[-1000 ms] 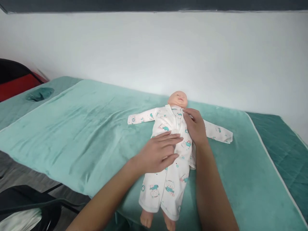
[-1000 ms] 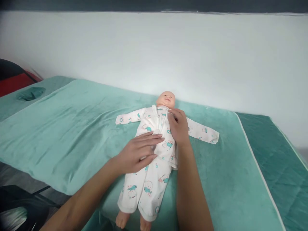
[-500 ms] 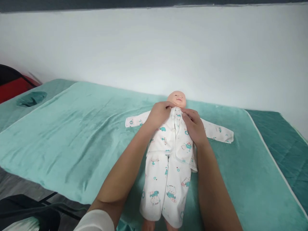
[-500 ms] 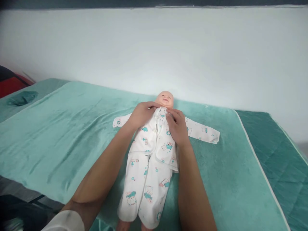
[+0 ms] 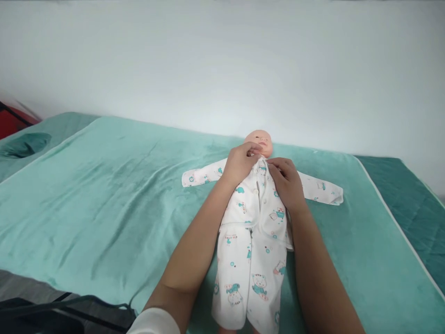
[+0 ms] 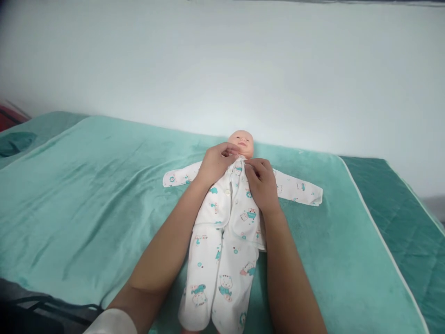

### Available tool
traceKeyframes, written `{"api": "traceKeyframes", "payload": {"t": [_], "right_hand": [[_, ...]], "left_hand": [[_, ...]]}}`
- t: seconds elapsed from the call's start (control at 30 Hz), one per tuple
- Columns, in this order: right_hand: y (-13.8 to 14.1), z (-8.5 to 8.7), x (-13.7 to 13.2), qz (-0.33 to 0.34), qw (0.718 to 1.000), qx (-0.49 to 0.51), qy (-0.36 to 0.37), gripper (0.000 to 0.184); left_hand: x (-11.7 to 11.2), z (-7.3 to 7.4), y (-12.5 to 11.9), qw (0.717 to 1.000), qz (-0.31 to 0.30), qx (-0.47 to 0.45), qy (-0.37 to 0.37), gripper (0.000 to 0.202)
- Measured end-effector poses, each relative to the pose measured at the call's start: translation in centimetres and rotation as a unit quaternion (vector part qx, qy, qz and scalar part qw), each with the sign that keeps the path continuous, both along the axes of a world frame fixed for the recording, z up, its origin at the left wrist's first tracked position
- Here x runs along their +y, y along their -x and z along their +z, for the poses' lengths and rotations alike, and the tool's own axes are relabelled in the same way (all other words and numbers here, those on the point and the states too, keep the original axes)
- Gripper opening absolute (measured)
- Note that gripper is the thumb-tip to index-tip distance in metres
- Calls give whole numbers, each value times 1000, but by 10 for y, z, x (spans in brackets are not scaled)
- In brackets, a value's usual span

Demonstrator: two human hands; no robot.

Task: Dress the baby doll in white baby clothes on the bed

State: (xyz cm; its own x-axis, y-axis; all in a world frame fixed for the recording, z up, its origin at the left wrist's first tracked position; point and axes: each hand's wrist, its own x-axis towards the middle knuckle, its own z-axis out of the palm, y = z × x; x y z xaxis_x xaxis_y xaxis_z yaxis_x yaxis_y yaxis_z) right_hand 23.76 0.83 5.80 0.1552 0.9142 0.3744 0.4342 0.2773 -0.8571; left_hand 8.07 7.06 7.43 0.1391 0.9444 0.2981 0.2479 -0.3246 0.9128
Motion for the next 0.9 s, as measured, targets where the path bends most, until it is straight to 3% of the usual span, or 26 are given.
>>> {"api": "traceKeyframes", "payload": {"t": [0.27,0.47,0.6,0.73,0.9], "right_hand": [[-6,-4,11,-6,999,-29,24,31],[2,16,27,-19,1000,1,-1,19],[10,16,29,-2,998,54,15,16],[10,8,28,-33,995,88,28,21],[9,8,28,-12,995,90,48,23]], "left_hand": [[3,-3,0,997,23,-65,-23,11],[5,-4,-2,995,19,-97,-14,12],[7,-5,-4,992,22,-125,-5,15],[5,-4,-5,994,12,-107,4,16],[2,0,-4,997,6,-78,9,16]]}}
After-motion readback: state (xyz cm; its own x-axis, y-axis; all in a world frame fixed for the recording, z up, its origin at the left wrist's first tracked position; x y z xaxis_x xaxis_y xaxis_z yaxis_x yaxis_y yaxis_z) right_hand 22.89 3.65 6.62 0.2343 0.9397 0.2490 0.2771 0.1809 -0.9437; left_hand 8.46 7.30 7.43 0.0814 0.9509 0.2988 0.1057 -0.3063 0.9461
